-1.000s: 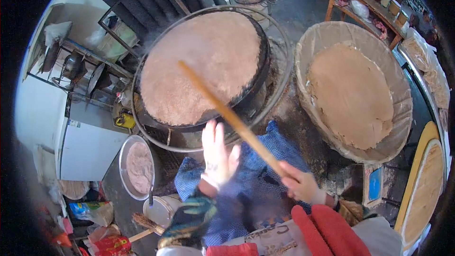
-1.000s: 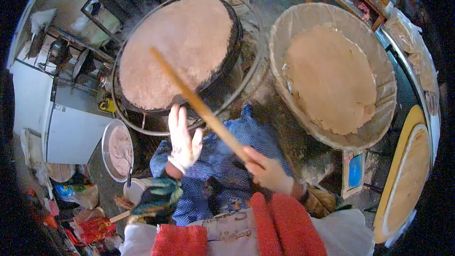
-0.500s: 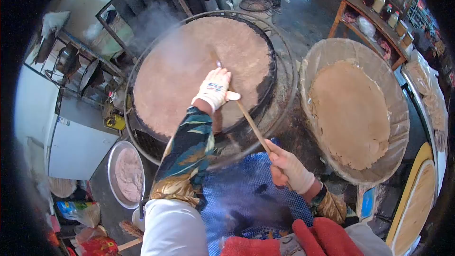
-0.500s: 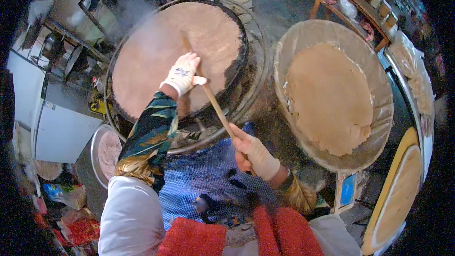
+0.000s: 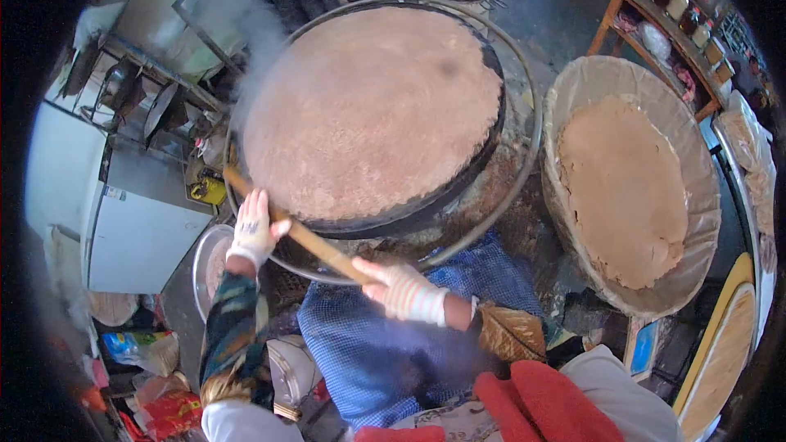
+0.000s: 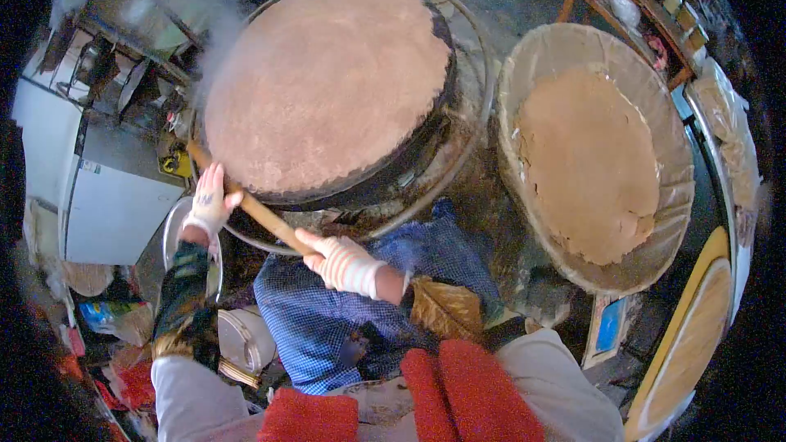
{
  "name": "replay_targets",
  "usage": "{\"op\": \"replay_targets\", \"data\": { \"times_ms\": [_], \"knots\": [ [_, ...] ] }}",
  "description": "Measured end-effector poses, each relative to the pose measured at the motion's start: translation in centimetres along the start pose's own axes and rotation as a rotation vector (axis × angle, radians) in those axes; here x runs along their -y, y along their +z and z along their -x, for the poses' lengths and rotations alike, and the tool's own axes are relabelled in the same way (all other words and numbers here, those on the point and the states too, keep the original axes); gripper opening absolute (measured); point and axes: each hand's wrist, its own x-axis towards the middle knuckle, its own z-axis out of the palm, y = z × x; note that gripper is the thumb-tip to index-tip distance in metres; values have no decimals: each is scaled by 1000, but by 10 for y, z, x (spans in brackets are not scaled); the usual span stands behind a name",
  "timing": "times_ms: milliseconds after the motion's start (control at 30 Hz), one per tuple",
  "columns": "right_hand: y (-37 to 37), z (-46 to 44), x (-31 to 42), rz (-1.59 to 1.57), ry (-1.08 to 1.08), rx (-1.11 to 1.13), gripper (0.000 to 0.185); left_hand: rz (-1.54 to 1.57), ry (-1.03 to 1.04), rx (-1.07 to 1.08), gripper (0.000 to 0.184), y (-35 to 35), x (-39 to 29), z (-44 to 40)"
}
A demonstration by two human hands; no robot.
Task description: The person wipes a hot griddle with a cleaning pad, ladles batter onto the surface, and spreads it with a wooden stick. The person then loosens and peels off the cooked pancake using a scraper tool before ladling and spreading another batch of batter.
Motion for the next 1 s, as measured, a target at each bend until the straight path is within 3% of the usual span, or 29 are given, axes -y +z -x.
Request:
{"op": "replay_targets", "data": {
  "times_ms": [33,67,100,167,233,300,333,400,467,533,600,667,767,867,933,1000],
  "knots": [
    [11,20,-9,602,-409,-194,53,-30,-13,-7,87,4,-7,23],
    [10,45,-16,492,-356,-157,51,-60,-25,-15,88,10,-13,41],
    [1,52,-46,646,-530,-302,48,-12,62,-166,90,14,-31,46],
    [-11,104,-83,487,-608,-404,51,151,107,-176,94,-33,-114,8],
    [-20,150,-124,398,-396,-640,53,224,286,-198,96,-71,-196,-47],
    [-15,188,-134,12,-183,-836,56,336,458,-190,98,-67,-263,-100],
    [-16,195,-135,22,-176,-839,56,412,516,-175,100,-57,-291,-118],
    [-21,209,-134,-253,-191,-771,56,334,486,12,107,-22,-328,-129],
    [-41,210,-147,-307,-238,-705,58,352,411,10,112,-25,-322,-125],
    [-47,210,-154,-349,-370,-417,60,257,387,9,112,-23,-303,-111],
    [-41,209,-141,-474,-329,-305,59,240,342,-51,111,-17,-281,-94],
    [-37,203,-131,-578,-281,-190,59,265,258,118,119,-25,-260,-82],
    [-30,186,-117,-526,-241,-84,58,250,184,3,116,-10,-221,-56],
    [-17,162,-90,-358,-194,-72,59,185,117,-77,113,-1,-174,-26],
    [-3,145,-75,64,-157,-178,55,140,59,-70,111,6,-138,-6],
    [2,114,-78,212,-253,-206,53,52,8,-93,97,5,-108,11]
  ]
}}
